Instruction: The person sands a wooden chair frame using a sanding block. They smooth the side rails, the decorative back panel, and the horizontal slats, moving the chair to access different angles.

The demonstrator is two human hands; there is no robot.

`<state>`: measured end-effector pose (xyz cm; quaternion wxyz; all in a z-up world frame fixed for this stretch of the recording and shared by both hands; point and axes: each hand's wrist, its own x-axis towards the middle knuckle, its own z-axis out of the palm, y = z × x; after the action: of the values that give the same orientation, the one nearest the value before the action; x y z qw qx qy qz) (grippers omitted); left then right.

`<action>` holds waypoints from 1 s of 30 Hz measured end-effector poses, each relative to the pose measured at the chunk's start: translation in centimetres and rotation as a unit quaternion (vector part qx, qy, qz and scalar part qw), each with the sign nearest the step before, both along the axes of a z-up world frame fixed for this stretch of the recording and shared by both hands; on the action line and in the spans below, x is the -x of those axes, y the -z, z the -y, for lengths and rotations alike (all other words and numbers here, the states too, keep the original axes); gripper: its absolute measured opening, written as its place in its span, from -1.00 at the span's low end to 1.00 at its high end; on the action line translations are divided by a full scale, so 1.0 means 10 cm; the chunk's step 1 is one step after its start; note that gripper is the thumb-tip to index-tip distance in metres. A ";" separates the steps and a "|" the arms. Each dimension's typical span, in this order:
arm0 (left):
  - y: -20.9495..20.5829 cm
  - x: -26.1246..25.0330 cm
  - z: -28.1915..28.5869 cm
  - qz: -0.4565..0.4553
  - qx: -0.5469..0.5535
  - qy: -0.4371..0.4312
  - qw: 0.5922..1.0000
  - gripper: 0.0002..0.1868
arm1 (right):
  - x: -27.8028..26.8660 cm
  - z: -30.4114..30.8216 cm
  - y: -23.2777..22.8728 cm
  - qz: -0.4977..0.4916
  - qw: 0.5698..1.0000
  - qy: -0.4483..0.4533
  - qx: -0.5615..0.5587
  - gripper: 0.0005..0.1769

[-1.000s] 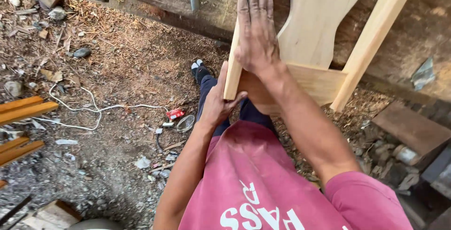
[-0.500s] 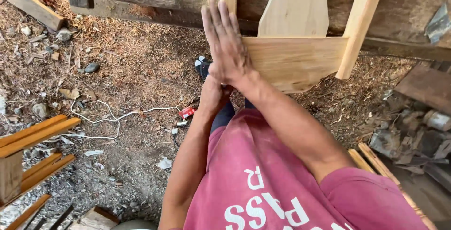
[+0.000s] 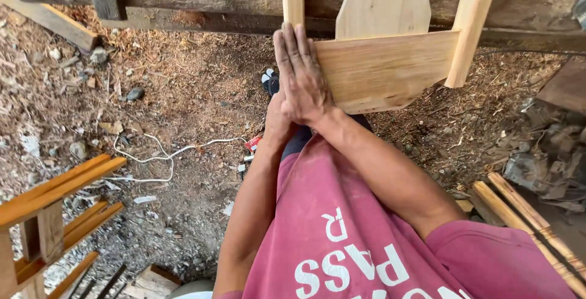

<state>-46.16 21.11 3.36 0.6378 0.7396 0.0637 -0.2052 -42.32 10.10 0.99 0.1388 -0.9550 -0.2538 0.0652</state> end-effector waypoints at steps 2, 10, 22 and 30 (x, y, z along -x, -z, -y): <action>-0.02 0.00 0.01 0.017 0.016 0.018 1.000 -0.45 | -0.06 -0.03 -0.13 -0.027 0.998 0.016 -0.050 0.25; 0.45 0.11 0.02 0.041 0.012 0.028 0.999 -0.23 | 0.36 0.09 0.03 -0.010 0.983 0.008 -0.182 0.10; 0.67 0.16 -0.04 -0.044 0.045 0.026 0.998 -0.31 | 0.60 0.15 0.07 -0.026 0.975 0.008 -0.219 0.10; 0.50 0.12 -0.01 -0.016 0.005 0.061 0.998 -0.31 | 0.57 0.15 -0.06 -0.016 0.986 0.002 -0.163 0.02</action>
<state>-47.36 21.25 -1.68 0.6267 0.7355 0.0280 -0.2559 -48.03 8.59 1.58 0.2970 -0.9189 -0.2568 0.0381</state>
